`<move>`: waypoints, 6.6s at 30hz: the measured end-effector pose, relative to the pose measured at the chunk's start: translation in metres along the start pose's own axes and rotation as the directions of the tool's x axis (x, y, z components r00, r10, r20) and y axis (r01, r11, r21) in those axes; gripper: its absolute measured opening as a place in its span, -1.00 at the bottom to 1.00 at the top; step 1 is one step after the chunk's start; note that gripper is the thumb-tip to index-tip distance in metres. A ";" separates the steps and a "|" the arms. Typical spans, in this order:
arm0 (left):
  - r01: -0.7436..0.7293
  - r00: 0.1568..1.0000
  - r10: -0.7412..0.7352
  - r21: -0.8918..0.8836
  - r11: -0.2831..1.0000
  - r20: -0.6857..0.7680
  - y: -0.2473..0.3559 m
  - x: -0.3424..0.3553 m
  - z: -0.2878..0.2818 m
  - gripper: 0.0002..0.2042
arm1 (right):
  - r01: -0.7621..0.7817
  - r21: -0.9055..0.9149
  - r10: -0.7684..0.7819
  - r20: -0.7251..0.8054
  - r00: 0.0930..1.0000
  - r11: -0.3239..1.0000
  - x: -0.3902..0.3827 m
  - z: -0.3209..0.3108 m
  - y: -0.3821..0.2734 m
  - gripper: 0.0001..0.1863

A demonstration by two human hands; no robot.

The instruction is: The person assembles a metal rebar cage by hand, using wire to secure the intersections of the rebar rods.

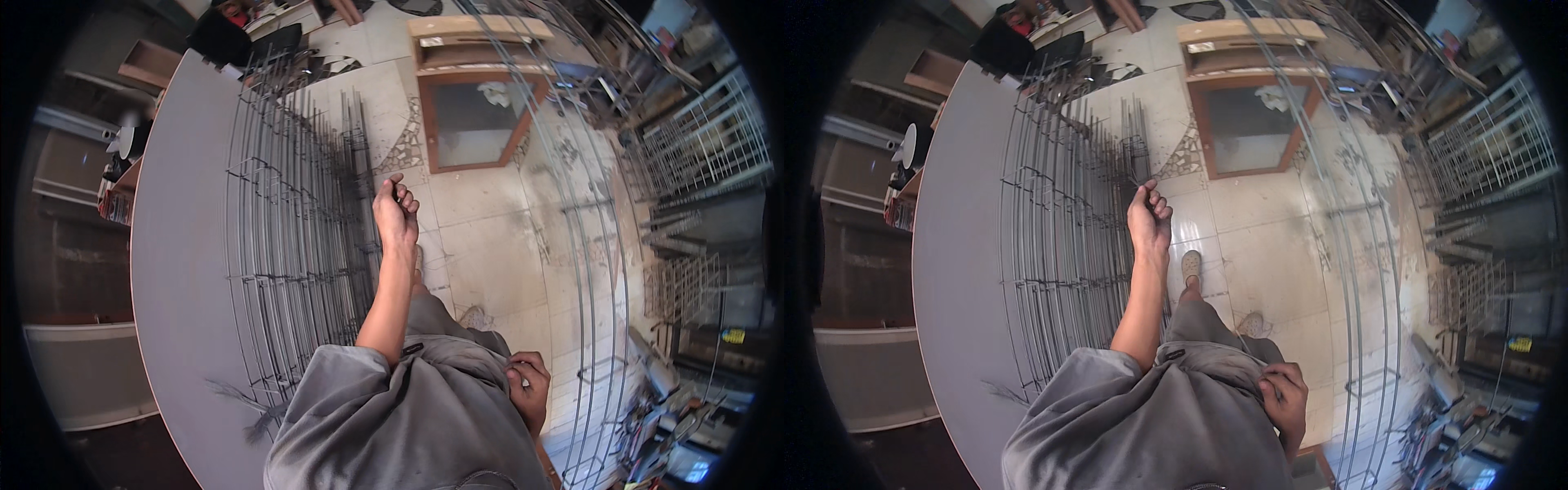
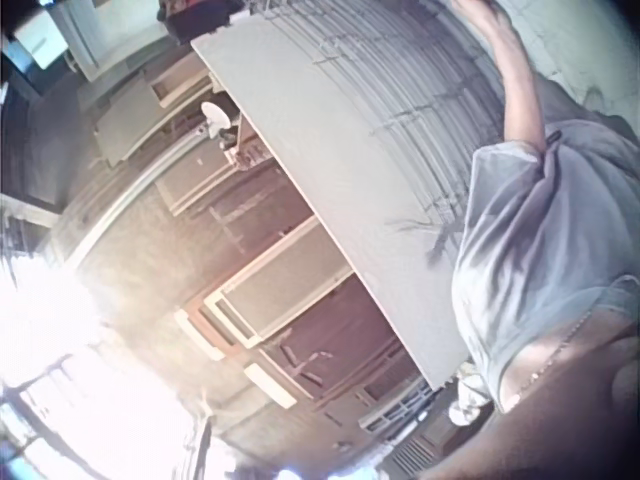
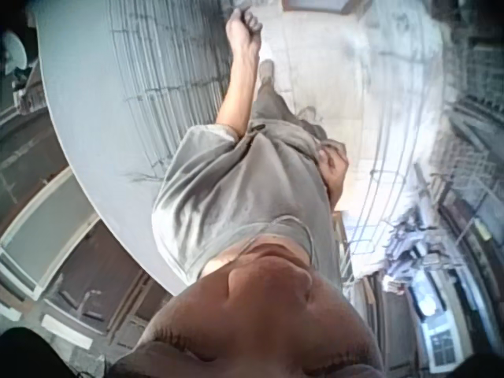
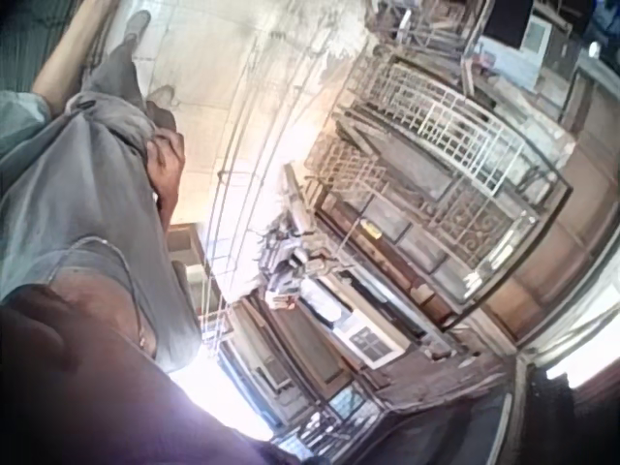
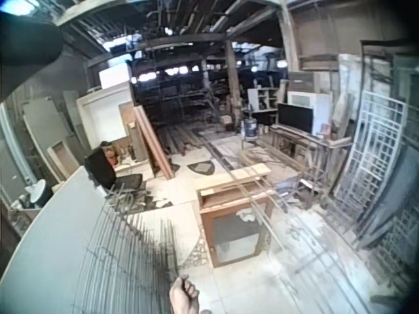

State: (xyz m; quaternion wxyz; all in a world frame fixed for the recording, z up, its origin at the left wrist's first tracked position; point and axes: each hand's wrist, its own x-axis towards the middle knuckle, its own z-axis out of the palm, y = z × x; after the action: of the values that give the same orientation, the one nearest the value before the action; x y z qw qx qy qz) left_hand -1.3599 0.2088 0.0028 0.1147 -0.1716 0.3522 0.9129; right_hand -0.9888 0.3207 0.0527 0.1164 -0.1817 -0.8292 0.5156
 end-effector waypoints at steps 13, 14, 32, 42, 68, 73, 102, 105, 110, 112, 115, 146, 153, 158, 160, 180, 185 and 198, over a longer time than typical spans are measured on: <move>0.114 0.992 -0.094 -0.304 0.946 0.080 0.124 0.210 -0.002 -0.79 | 0.050 -0.039 -0.039 0.245 0.969 0.998 0.216 0.099 -0.090 -0.88; 0.120 0.992 -0.102 -0.303 0.945 0.075 0.130 0.221 0.000 -0.79 | 0.051 -0.073 -0.031 0.248 0.968 0.996 0.226 0.103 -0.091 -0.86; 0.232 0.973 -0.217 -0.342 0.911 0.081 0.105 0.411 0.074 -0.77 | 0.091 -0.121 -0.064 0.209 0.976 0.988 0.432 0.137 -0.080 -0.85; 0.101 0.995 -0.097 0.118 0.988 -0.035 0.092 0.485 0.169 -0.72 | 0.194 -0.129 -0.149 0.296 0.944 0.973 0.572 0.140 -0.083 -0.82; 0.522 0.804 -0.523 0.083 0.849 0.283 0.096 0.750 0.292 -0.78 | -0.579 -0.075 0.536 -0.296 0.791 0.812 0.764 0.242 -0.163 -0.71; 0.573 0.766 -0.576 0.104 0.813 0.285 0.102 0.768 0.308 -0.78 | -0.491 -0.082 0.430 -0.374 0.822 0.867 0.775 0.245 -0.175 -0.73; 0.719 0.366 -0.576 0.171 0.674 0.731 0.085 0.685 0.428 -0.85 | -0.441 -0.144 0.305 -0.535 0.788 0.886 0.709 0.241 -0.147 -0.60; 0.709 0.381 -0.596 0.191 0.679 0.707 0.083 0.680 0.434 -0.86 | -0.431 -0.191 0.266 -0.552 0.790 0.882 0.709 0.242 -0.146 -0.61; 0.751 0.303 -0.663 0.257 0.608 0.685 0.057 0.677 0.454 -0.85 | -0.524 -0.139 0.339 -0.620 0.707 0.840 0.722 0.251 -0.144 -0.61; 0.740 0.294 -0.669 0.280 0.611 0.683 0.047 0.677 0.463 -0.85 | -0.595 -0.054 0.430 -0.640 0.637 0.802 0.737 0.254 -0.149 -0.54; 0.715 0.257 -0.663 0.323 0.620 0.703 0.039 0.669 0.476 -0.84 | -0.646 -0.041 0.396 -0.760 0.516 0.763 0.780 0.237 -0.164 -0.39; -0.667 -0.745 -0.629 -0.289 0.687 0.222 -0.065 0.720 0.534 -0.84 | -0.195 0.418 0.183 -0.706 -0.684 0.887 0.906 0.290 -0.190 -0.78; -0.701 -0.705 -0.683 -0.337 0.629 0.193 -0.055 0.711 0.550 -0.82 | -0.233 0.442 0.257 -0.794 -0.551 0.866 0.917 0.281 -0.174 -0.85; -0.701 -0.705 -0.707 -0.206 0.682 0.059 -0.054 0.702 0.564 -0.80 | -0.227 0.456 0.296 -0.811 -0.504 0.861 0.924 0.276 -0.174 -0.87; -0.714 -0.688 -0.726 -0.164 0.681 -0.015 -0.062 0.703 0.565 -0.78 | -0.223 0.464 0.316 -0.817 -0.483 0.858 0.925 0.278 -0.174 -0.87; -0.811 -0.577 -0.776 0.065 0.581 -0.255 -0.082 0.681 0.556 -0.58 | -0.193 0.475 0.371 -0.835 -0.407 0.858 0.946 0.277 -0.154 -0.82; -0.681 -0.732 -0.682 0.045 0.731 -0.007 -0.101 0.694 0.535 -0.53 | -0.045 0.550 0.500 -0.788 -0.359 0.834 0.946 0.270 -0.155 -0.86; -0.765 -0.644 -0.751 0.114 0.633 -0.148 -0.096 0.682 0.541 -0.54 | -0.261 0.557 0.486 -0.824 -0.291 0.789 0.955 0.257 -0.146 -0.89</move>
State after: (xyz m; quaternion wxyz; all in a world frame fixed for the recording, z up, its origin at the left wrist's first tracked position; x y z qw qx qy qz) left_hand -2.0783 0.7080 0.0513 -0.4611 -0.8503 -0.2502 0.0422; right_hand -1.9789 0.4555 0.0755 0.5321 -0.7412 -0.3071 0.2704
